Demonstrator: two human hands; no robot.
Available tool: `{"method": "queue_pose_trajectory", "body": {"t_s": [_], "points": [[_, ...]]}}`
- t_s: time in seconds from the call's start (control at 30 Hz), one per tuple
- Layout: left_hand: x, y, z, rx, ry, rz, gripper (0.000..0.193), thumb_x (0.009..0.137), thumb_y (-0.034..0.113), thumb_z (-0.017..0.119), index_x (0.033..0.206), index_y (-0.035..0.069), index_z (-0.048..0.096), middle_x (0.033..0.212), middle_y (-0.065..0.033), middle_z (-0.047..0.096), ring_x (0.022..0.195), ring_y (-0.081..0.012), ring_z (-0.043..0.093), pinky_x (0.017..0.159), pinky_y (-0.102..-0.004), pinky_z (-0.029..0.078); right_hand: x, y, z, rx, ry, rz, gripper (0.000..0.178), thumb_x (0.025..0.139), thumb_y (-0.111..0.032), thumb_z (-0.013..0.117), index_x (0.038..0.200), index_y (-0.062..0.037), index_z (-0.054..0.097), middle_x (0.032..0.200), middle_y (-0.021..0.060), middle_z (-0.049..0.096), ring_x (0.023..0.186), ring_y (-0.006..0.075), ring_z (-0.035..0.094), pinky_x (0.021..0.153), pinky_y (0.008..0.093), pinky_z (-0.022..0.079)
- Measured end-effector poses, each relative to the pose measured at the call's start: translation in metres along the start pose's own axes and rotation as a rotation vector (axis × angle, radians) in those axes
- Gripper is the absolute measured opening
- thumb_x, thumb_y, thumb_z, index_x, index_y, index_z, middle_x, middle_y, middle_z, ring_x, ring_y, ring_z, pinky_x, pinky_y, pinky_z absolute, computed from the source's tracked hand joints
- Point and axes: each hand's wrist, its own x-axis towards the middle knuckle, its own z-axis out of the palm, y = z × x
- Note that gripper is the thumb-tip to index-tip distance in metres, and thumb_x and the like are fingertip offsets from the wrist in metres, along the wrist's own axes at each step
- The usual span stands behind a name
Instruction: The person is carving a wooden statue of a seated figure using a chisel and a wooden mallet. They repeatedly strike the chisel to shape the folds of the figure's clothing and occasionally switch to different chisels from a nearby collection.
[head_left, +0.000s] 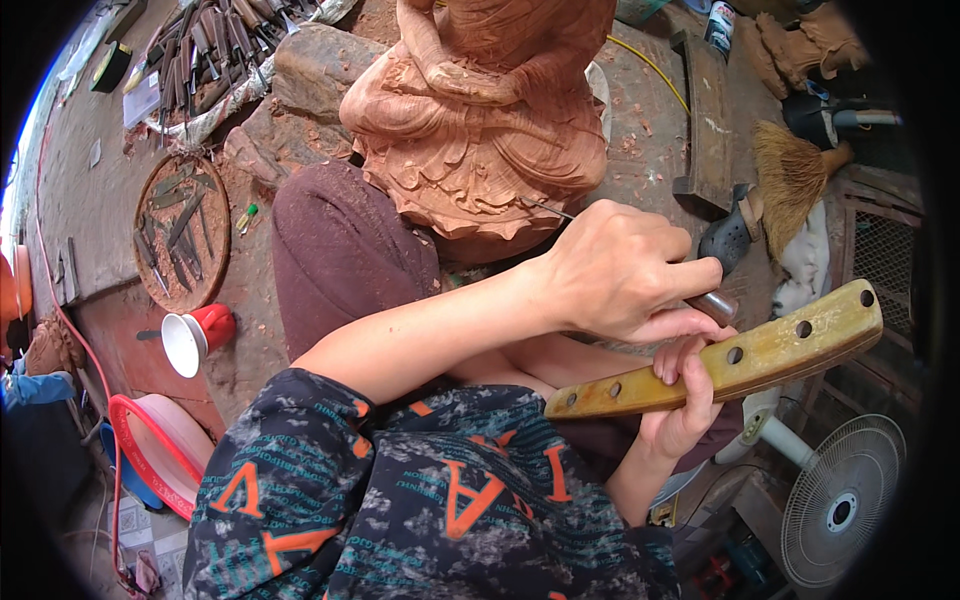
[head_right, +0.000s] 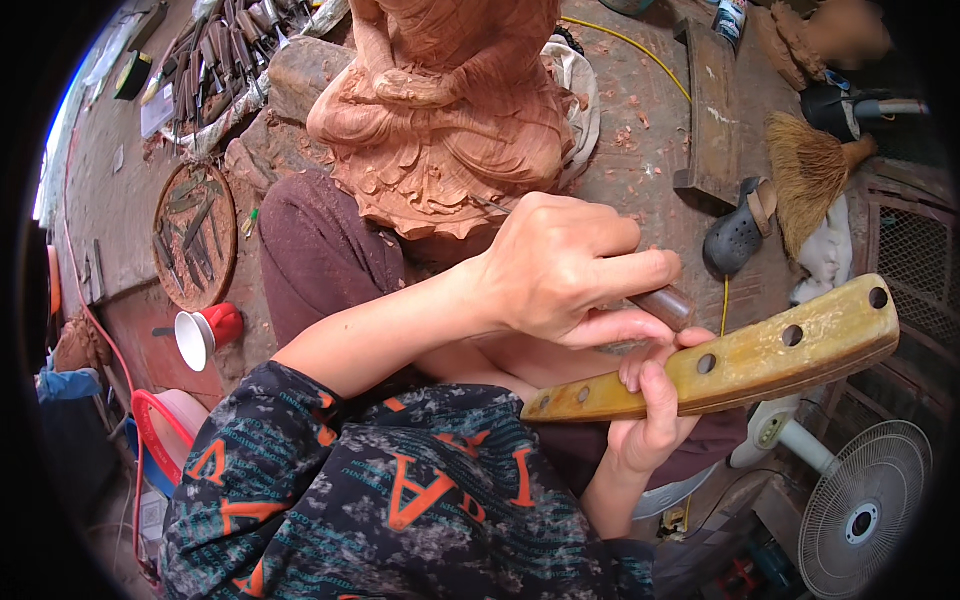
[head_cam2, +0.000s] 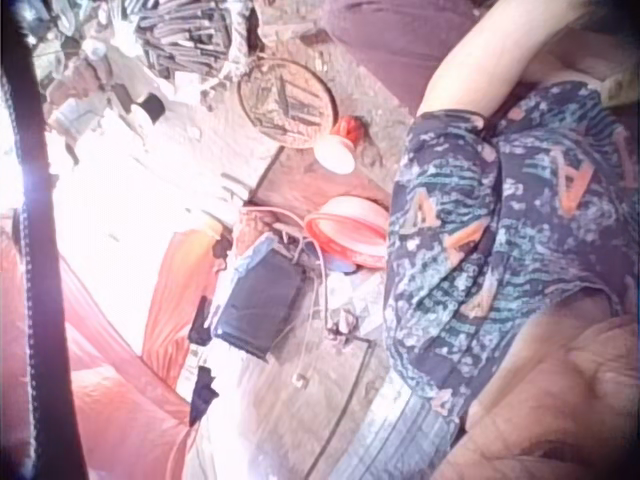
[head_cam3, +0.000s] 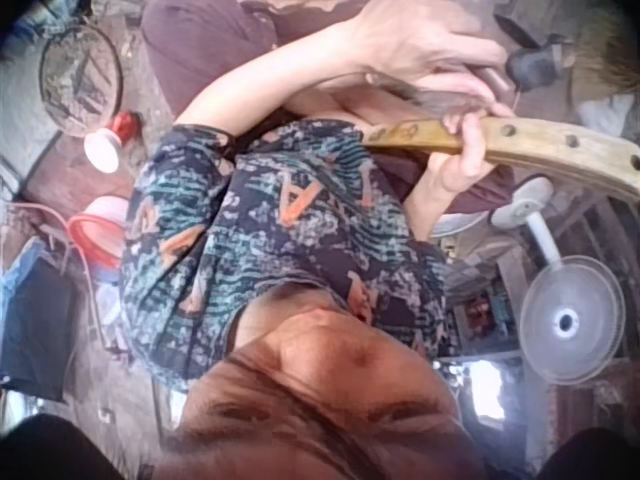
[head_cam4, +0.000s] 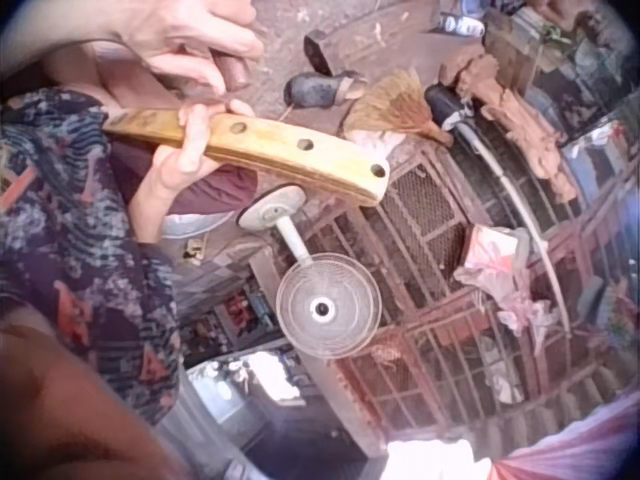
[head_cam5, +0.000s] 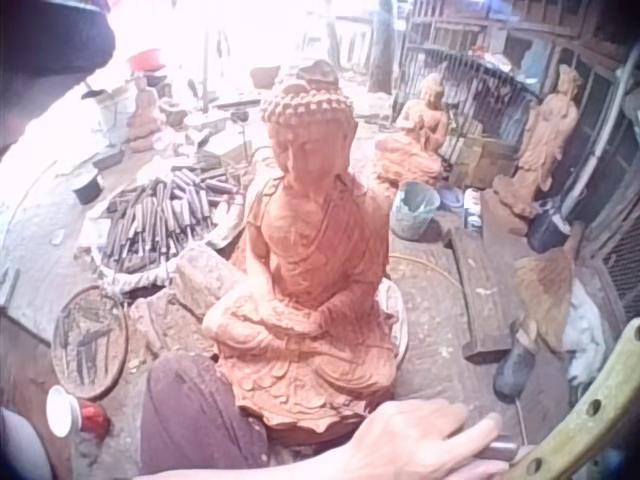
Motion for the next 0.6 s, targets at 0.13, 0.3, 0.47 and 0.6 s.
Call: {"method": "queue_pose_trajectory", "body": {"t_s": [0.13,0.3,0.47,0.6], "points": [[-0.0008,-0.0007,-0.0009,0.006,0.020,0.006,0.038,0.073,0.046,0.069,0.088,0.013,0.063,0.059,-0.0010,0.042,0.048,-0.0184,0.049,0.041,-0.0326,0.037,-0.0016,0.0017,0.0043,0.001,0.021,0.013,0.041,0.081,-0.003,0.056,0.119,-0.0010,0.041,0.082,0.0059,0.047,0.068,0.0134,0.045,0.063,0.0256,0.038],[-0.0007,0.0005,-0.0009,-0.013,0.043,0.016,0.038,0.073,0.047,0.069,0.089,0.012,0.063,0.059,-0.0014,0.042,0.048,-0.0188,0.049,0.041,-0.0328,0.037,-0.0027,0.0060,-0.0001,-0.042,0.010,0.030,0.042,0.080,-0.005,0.056,0.119,0.0016,0.041,0.082,0.0061,0.047,0.068,0.0123,0.045,0.063,0.0244,0.038],[-0.0034,-0.0016,-0.0011,-0.007,0.017,0.020,0.039,0.073,0.047,0.069,0.089,0.012,0.064,0.058,-0.0010,0.041,0.047,-0.0185,0.049,0.041,-0.0326,0.036,-0.0038,0.0077,0.0040,-0.044,0.017,0.029,0.042,0.080,-0.007,0.056,0.119,0.0028,0.041,0.081,0.0061,0.047,0.068,0.0119,0.045,0.062,0.0242,0.038],[-0.0036,-0.0032,-0.0029,-0.002,0.062,0.074,0.039,0.072,0.048,0.069,0.086,0.012,0.063,0.058,-0.0006,0.038,0.046,-0.0177,0.046,0.040,-0.0313,0.035,-0.0044,0.0080,0.0010,-0.055,-0.061,0.026,0.036,0.087,-0.007,0.053,0.120,0.0012,0.043,0.081,0.0035,0.044,0.068,0.0105,0.043,0.064,0.0254,0.038]]}}
